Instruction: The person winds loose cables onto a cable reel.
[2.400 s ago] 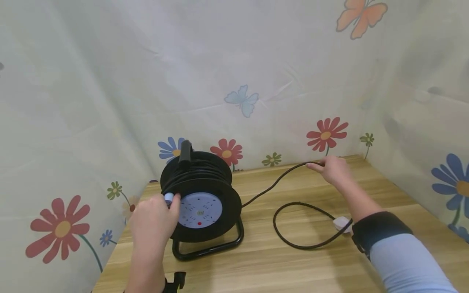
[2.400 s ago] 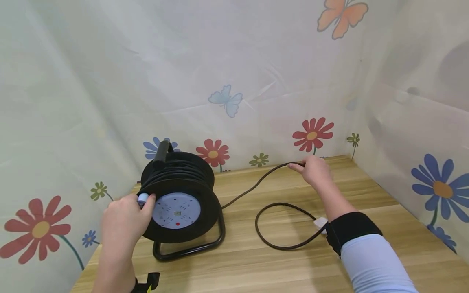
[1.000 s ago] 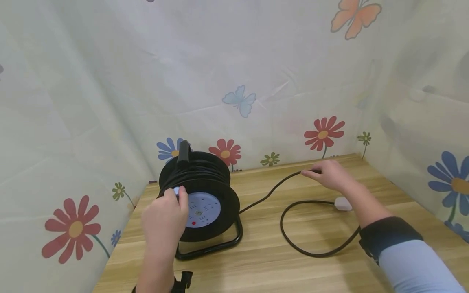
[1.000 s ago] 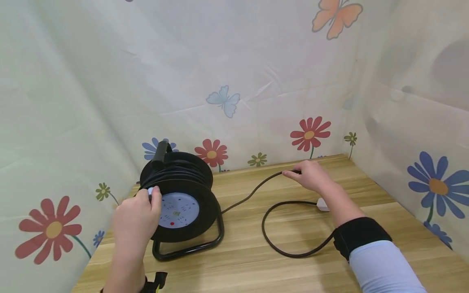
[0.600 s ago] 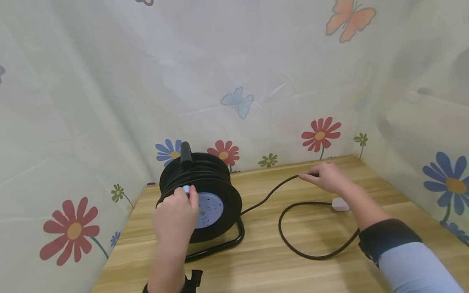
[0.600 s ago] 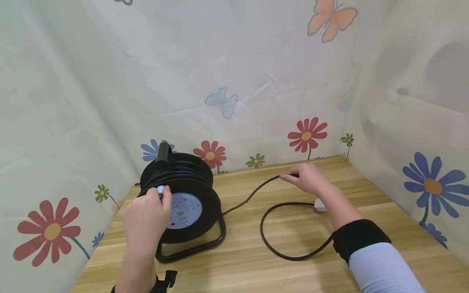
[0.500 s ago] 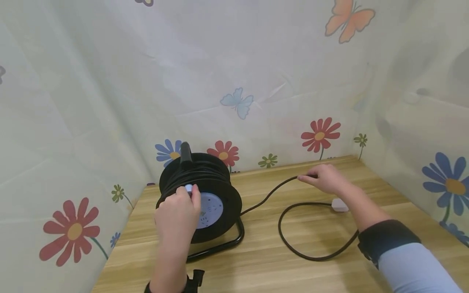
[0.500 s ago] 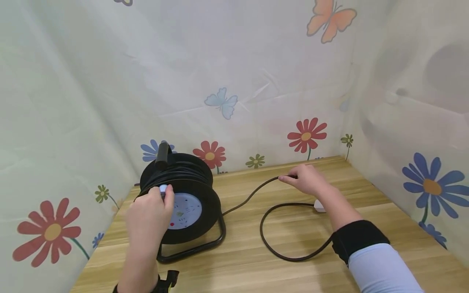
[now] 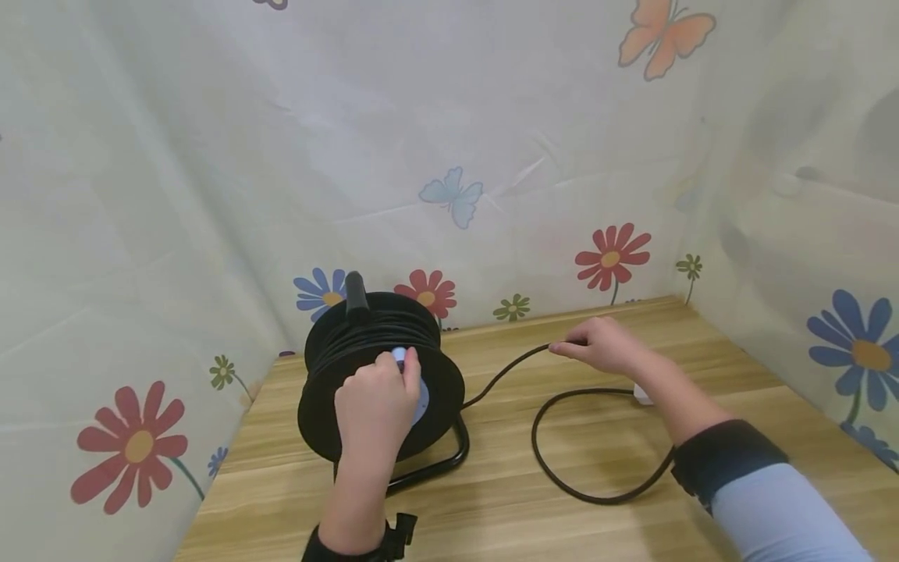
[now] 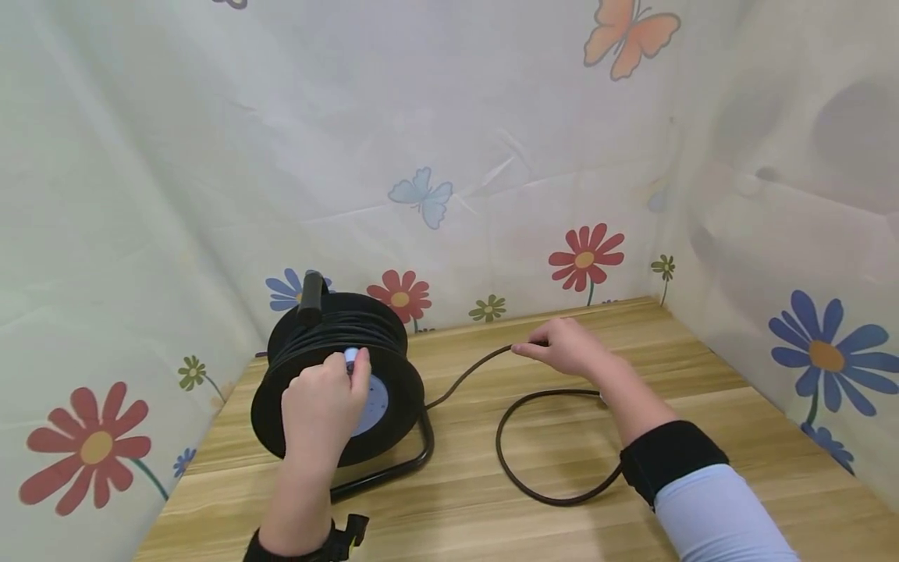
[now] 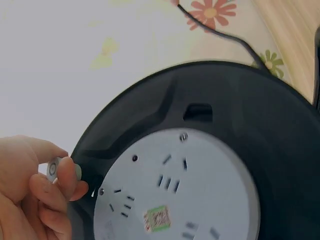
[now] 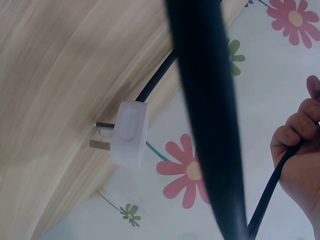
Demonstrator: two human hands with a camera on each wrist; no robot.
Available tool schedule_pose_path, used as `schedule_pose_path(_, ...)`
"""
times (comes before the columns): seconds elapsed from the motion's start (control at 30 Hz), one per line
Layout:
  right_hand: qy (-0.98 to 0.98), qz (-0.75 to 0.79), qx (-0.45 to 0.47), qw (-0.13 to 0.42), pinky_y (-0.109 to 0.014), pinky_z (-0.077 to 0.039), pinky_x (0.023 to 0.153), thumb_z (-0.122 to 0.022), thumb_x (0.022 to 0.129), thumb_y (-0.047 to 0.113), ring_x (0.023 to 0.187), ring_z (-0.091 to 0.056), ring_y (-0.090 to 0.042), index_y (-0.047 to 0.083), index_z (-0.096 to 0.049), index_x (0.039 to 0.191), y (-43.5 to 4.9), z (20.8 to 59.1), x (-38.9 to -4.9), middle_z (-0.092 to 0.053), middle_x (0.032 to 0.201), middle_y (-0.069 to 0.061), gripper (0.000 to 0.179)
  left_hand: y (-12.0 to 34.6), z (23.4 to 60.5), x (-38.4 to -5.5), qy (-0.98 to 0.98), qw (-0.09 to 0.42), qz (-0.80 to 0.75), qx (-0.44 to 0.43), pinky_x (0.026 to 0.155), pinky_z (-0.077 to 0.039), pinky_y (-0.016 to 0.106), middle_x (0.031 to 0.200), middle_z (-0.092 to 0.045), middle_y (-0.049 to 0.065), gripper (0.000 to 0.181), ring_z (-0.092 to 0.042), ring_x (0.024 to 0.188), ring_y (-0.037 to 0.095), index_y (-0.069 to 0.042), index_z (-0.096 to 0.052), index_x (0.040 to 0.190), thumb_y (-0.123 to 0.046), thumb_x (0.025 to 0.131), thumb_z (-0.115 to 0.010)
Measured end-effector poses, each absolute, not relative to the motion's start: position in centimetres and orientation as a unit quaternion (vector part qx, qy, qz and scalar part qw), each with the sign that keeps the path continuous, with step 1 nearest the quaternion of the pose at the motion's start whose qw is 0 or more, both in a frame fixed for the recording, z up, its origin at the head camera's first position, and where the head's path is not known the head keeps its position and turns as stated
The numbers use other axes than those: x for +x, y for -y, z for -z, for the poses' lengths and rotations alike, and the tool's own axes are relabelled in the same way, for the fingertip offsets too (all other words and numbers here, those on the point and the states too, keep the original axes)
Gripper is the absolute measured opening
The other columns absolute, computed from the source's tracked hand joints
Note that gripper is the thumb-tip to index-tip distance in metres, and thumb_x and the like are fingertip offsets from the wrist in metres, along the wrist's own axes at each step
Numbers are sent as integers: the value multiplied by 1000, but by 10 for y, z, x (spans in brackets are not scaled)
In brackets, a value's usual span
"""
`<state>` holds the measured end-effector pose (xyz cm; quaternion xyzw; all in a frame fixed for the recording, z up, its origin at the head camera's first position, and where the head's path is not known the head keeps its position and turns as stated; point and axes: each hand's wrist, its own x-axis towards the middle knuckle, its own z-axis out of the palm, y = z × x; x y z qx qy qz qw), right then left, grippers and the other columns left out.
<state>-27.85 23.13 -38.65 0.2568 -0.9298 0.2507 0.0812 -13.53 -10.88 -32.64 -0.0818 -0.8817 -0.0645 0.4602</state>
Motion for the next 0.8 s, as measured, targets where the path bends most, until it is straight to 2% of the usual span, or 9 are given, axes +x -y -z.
schedule_pose_path(0.1,922,-255,280,76,-33,-39,56,-57,93,49,55,-42,-12,25,-66,73,-225,388,-278,-50,61,8,33,103,330,-140,881,458,70,-96,30,-31,31,43,-33,1,49,-32,33,17,-9,-42,52,-32,93,-53)
schedule_pose_path(0.27,912,-261,313,57,-35,-44,62,-55,96,44,64,-50,-13,26,-67,79,-214,386,-277,-61,74,8,28,96,338,-149,880,451,89,-123,31,-23,27,42,-31,-1,49,-29,33,14,-13,-37,49,-30,92,-54)
schedule_pose_path(0.43,905,-269,327,30,-37,-44,64,-55,96,43,66,-51,-13,26,-67,79,-201,386,-278,-62,76,7,27,89,345,-154,887,434,88,-133,31,-20,25,41,-31,-2,50,-28,33,14,-14,-35,48,-30,91,-54)
schedule_pose_path(0.57,898,-281,337,25,-39,-47,70,-55,97,40,76,-57,-13,27,-70,84,-193,387,-278,-65,84,9,23,85,349,-157,893,419,88,-136,32,-19,26,41,-31,-2,50,-28,34,14,-14,-36,47,-30,91,-53)
schedule_pose_path(0.8,889,-292,352,28,-38,-46,68,-56,98,34,69,-53,-13,27,-69,86,-176,388,-281,-64,80,9,19,79,357,-161,912,382,76,-131,32,-17,26,42,-25,-5,53,-25,35,13,-16,-34,45,-33,91,-52)
